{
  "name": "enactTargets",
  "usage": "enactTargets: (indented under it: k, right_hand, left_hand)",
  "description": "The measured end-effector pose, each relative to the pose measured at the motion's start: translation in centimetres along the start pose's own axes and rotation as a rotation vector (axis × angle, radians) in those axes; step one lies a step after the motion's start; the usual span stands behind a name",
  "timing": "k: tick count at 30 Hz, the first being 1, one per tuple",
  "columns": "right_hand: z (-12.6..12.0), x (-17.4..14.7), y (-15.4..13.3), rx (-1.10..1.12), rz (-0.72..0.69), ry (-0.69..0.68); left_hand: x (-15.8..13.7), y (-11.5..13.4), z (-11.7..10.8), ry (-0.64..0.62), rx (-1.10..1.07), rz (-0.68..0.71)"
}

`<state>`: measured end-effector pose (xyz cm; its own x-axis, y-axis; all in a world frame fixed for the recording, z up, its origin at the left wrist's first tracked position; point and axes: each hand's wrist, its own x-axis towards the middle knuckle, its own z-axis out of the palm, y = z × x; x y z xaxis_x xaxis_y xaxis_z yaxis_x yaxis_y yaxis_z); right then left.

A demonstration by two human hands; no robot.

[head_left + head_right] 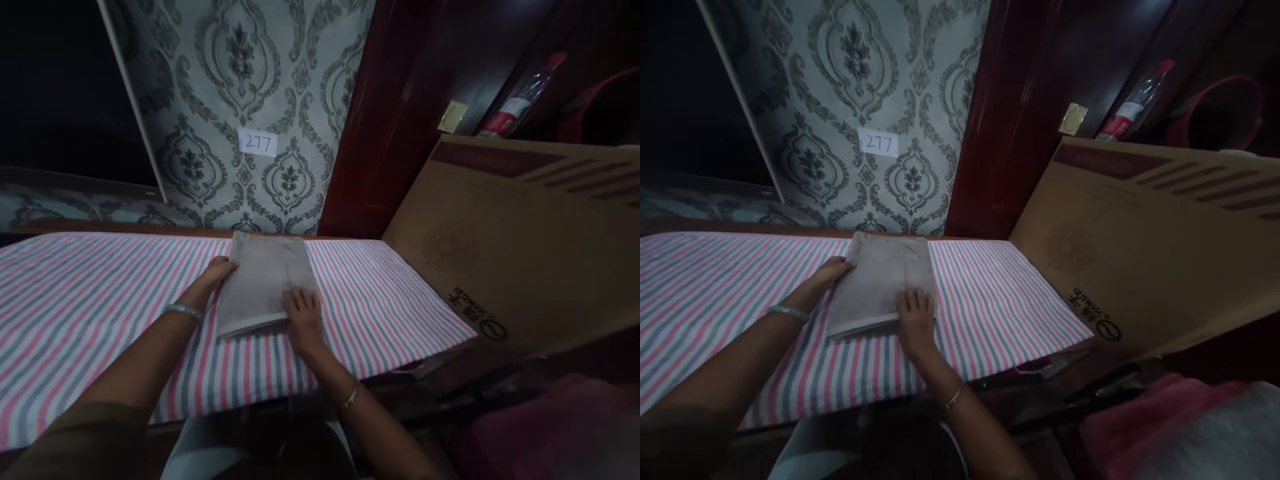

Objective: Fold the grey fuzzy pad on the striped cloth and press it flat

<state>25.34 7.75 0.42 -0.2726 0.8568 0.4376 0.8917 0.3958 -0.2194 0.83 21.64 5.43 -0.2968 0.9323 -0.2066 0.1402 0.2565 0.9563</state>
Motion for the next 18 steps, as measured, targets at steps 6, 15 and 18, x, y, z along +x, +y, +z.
enactTargets:
  k: [6,15,18]
  right_hand:
    - [0.4,-0.9,4.0,0.049,0.192,0.066]
    - [1.5,-0.6,4.4,0.127,0.379,0.118]
    - [1.3,-0.6,4.0,0.108,0.349,0.110]
  left_hand:
    - [1.1,0.3,0.6,0.030,0.007,-0.065]
    - [-0.4,-1.1,0.3,-0.037,-0.003,-0.054]
    - [-0.7,0.3,0.4,-0.085,-0.084,-0.011]
